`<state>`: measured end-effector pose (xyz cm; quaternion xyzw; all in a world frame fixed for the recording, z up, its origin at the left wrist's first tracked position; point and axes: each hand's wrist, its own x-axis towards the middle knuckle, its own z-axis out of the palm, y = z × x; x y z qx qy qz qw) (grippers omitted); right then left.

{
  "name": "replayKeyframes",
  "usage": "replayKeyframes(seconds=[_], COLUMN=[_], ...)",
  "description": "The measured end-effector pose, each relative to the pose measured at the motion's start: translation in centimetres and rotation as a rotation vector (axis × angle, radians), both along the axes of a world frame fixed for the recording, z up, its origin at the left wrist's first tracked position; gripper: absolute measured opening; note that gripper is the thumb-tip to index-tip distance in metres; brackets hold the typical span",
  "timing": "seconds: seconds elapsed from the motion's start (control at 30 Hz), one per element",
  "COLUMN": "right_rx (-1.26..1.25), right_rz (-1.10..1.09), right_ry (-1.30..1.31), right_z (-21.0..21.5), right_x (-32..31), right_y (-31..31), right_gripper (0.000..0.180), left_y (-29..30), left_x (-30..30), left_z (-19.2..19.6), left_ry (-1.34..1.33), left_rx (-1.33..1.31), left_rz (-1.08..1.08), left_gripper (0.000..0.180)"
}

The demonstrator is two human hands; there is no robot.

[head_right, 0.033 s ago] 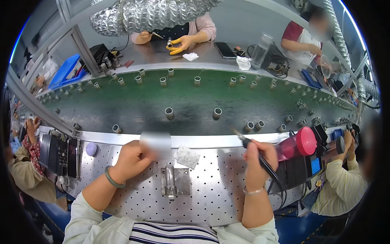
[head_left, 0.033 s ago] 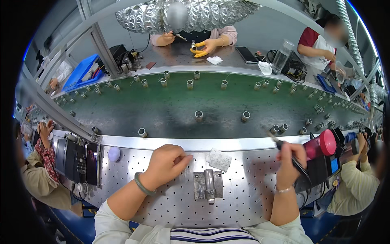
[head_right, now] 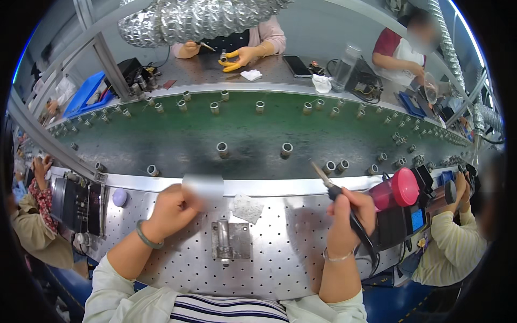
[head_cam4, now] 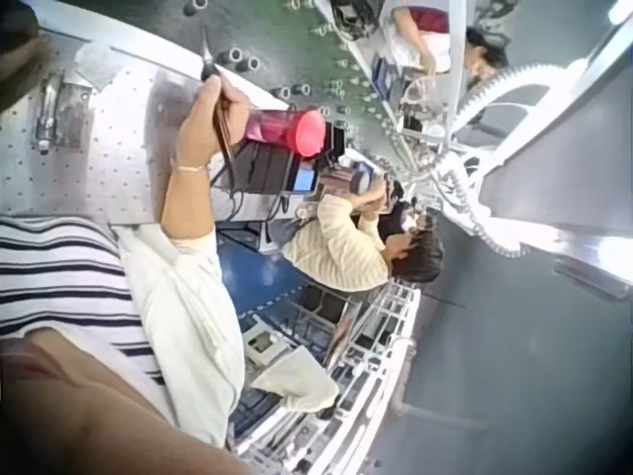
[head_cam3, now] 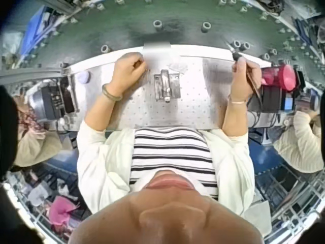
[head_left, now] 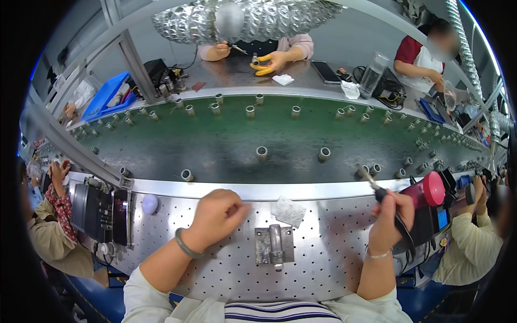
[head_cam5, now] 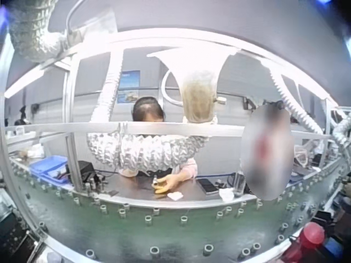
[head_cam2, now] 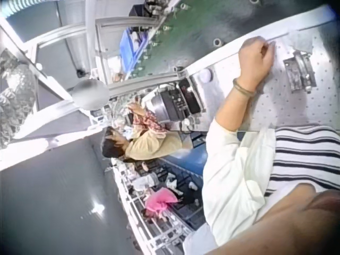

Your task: The person uses a soldering iron to apply heat to small cylindrical metal components held in a fixture. They repeatedly pick up components from a conveyor belt, solder them, and place them back on the belt. The person also cleans the soldering iron tip with a sponge.

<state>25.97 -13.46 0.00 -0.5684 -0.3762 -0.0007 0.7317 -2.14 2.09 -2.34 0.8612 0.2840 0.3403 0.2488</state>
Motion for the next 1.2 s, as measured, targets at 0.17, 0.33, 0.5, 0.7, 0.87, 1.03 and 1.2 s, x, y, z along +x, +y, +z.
replayKeyframes(seconds=[0.17,0.33,0.5,0.7,0.87,1.03,1.2], right_rx=[-0.039,-0.182,-0.285,-0.386,-0.358,-0.417,-0.36], right_rz=[-0.007,0.19,0.238,0.327,0.313,0.374,0.238], right_ry=[-0.052,0.132,0.026,-0.105,-0.154,0.011,-0.007], right_z=[0.2,-0.4,-1.2,0.4,2.3,-0.3,-1.9], right_x=[-0.2,-0.4,-1.5,-1.7,-2.4,-2.1,-1.8], right_y=[-1.1,-1.5,-1.2,-1.9,-2.2,-1.4,-1.1], right_gripper=[0.008,0.01,0.012,0.015,0.012,0.014,0.008], left_y=[2.4,6.1,8.3,7.2,5.5,5.6,5.6], left_x=[0.6,5.1,7.6,7.1,5.7,3.0,1.8], left_z=[0.6,-0.2,-2.2,-2.1,-0.7,-1.8,-4.0], left_ry=[0.063,0.093,0.107,0.11,0.126,0.056,-0.083], left_rx=[0.078,-0.169,-0.022,-0.103,-0.315,-0.427,-0.42], left_rz=[0.066,0.168,0.143,0.05,-0.016,-0.057,-0.116], left_gripper=[0.03,0.077,0.057,0.031,0.051,0.069,0.074])
